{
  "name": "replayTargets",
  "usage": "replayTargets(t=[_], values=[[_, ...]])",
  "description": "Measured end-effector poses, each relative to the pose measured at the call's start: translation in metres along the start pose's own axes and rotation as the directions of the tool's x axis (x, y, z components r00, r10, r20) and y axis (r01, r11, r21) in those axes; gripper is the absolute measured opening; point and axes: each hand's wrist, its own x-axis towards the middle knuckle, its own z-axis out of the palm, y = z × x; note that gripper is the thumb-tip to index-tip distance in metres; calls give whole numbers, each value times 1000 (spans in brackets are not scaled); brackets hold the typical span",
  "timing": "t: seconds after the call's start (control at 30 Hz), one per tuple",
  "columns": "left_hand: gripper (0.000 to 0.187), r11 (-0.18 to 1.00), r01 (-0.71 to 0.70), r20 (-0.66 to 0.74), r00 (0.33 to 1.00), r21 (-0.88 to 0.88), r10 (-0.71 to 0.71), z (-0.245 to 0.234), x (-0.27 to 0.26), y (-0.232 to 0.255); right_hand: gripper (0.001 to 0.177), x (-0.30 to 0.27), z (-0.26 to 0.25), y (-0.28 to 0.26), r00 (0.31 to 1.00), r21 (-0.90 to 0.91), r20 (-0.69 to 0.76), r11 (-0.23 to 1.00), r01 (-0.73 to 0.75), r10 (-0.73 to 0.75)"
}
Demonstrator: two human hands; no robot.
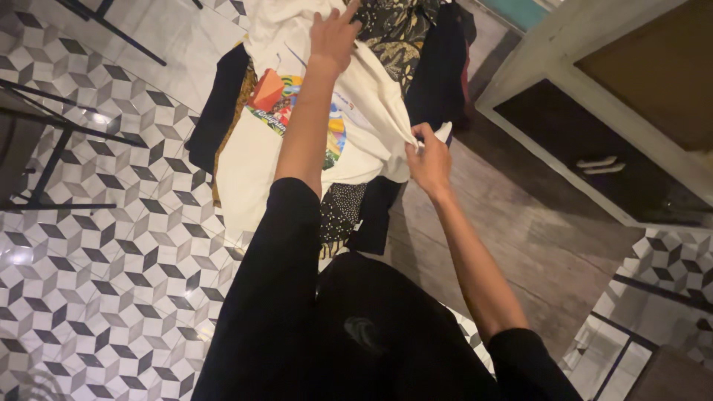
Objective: The person folds two white shirts by hand on a surface and places one of them into a cabinet drawer.
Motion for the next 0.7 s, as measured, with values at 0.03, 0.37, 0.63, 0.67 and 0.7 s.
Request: replayTargets(t=[0.03, 0.37, 0.63, 0.67, 0.7], values=[[39, 996, -32, 55, 998, -82, 37, -10, -2, 4, 17, -4, 0, -1, 975, -34, -113, 982, 188, -191], [13, 964, -40, -366, 928, -263, -61, -165, -49, 80, 14, -54, -43, 29, 931, 9, -239, 959, 285, -274], [34, 893, -7, -430, 878, -450, -209, -295, -92, 252, 15, -167, -151, 101, 896, 76, -421, 989, -123, 144], [34, 889, -22, -428, 882, -457, -198, -306, -98, 279, 15, -182, -164, 122, 888, 78, -433, 988, -135, 155], [27, 842, -48, -418, 882, -537, -216, -314, -103, 305, 18, -196, -174, 146, 852, -104, -516, 981, -166, 90]])
